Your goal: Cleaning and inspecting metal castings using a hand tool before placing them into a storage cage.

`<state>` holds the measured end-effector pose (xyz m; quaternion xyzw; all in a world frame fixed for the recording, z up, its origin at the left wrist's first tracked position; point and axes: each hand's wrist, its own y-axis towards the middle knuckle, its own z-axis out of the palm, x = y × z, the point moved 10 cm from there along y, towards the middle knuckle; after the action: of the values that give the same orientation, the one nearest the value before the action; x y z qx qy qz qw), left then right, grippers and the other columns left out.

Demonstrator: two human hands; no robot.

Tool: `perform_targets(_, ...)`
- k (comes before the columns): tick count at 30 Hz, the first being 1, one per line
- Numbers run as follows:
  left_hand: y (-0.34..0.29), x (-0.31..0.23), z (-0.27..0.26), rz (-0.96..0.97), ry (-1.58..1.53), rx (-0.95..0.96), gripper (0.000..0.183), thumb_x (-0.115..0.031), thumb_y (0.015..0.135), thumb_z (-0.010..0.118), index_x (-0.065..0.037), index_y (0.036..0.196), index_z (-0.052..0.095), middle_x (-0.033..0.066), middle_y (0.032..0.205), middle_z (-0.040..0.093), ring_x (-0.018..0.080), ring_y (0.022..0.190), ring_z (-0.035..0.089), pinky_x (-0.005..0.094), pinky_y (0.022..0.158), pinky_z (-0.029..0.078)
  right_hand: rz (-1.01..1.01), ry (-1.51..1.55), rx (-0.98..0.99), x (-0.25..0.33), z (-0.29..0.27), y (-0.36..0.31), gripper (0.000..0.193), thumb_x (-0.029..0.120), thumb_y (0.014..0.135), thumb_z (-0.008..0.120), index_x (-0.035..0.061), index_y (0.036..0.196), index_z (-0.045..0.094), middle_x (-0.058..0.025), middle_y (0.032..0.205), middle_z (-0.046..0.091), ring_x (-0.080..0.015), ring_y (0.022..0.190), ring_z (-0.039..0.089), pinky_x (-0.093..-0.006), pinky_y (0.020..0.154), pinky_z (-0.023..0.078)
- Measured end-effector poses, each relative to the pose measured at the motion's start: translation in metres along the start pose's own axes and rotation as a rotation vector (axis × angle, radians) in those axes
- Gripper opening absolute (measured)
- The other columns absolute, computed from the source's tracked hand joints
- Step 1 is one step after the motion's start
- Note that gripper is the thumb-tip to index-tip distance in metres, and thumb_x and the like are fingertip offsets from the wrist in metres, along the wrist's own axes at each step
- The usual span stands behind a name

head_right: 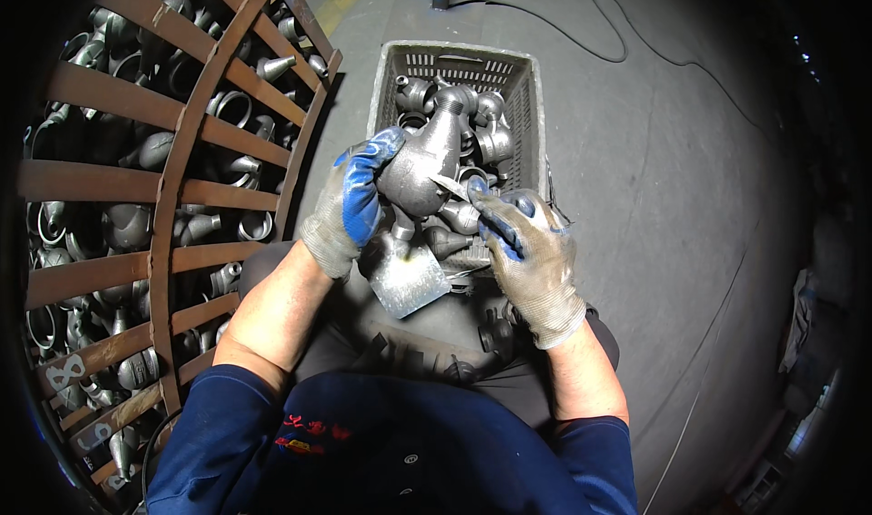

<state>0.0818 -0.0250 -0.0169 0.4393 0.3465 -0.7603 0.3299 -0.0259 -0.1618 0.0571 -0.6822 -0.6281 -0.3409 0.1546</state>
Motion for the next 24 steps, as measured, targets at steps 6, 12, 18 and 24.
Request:
perform_targets(6,0.001,0.012,-0.007,-0.081,-0.032,-0.067,0.034,-0.025,0.095,0.039,0.001,0.108,0.058,0.0079,0.097,0.063,0.0118,0.087,0.060,0.0258,0.078,0.048,-0.093,-0.252,0.049,0.013,0.004,-0.004,0.043,0.002,0.063,0.065,0.0166,0.104,0.063,-0.0085,0.097,0.057,-0.0287,0.089,0.057,-0.0378,0.075,0.049)
perform_targets(12,0.000,0.011,-0.003,-0.083,-0.027,-0.040,0.035,-0.026,0.095,0.040,0.000,0.108,0.058,0.0075,0.095,0.063,0.0115,0.086,0.060,0.0253,0.078,0.048,-0.099,-0.173,0.018,0.013,-0.001,-0.004,0.040,-0.001,0.065,0.064,0.0122,0.102,0.064,-0.0106,0.094,0.059,-0.0302,0.086,0.058,-0.0382,0.074,0.047)
perform_targets(18,0.000,0.009,-0.004,-0.093,-0.010,-0.067,0.036,-0.028,0.094,0.041,0.000,0.108,0.059,0.0081,0.095,0.063,0.0116,0.085,0.060,0.0255,0.077,0.048,-0.033,-0.075,-0.008,0.001,-0.003,0.000,0.034,0.000,0.067,0.064,0.0100,0.099,0.065,-0.0114,0.089,0.061,-0.0305,0.082,0.058,-0.0374,0.073,0.047)
perform_targets(24,0.000,0.013,-0.004,-0.135,-0.048,-0.062,0.037,-0.028,0.094,0.040,0.000,0.109,0.058,0.0086,0.095,0.064,0.0121,0.085,0.061,0.0255,0.076,0.049,-0.041,-0.052,0.052,0.002,0.004,-0.003,0.031,0.003,0.069,0.065,0.0132,0.099,0.065,-0.0105,0.088,0.059,-0.0293,0.080,0.059,-0.0374,0.069,0.049)
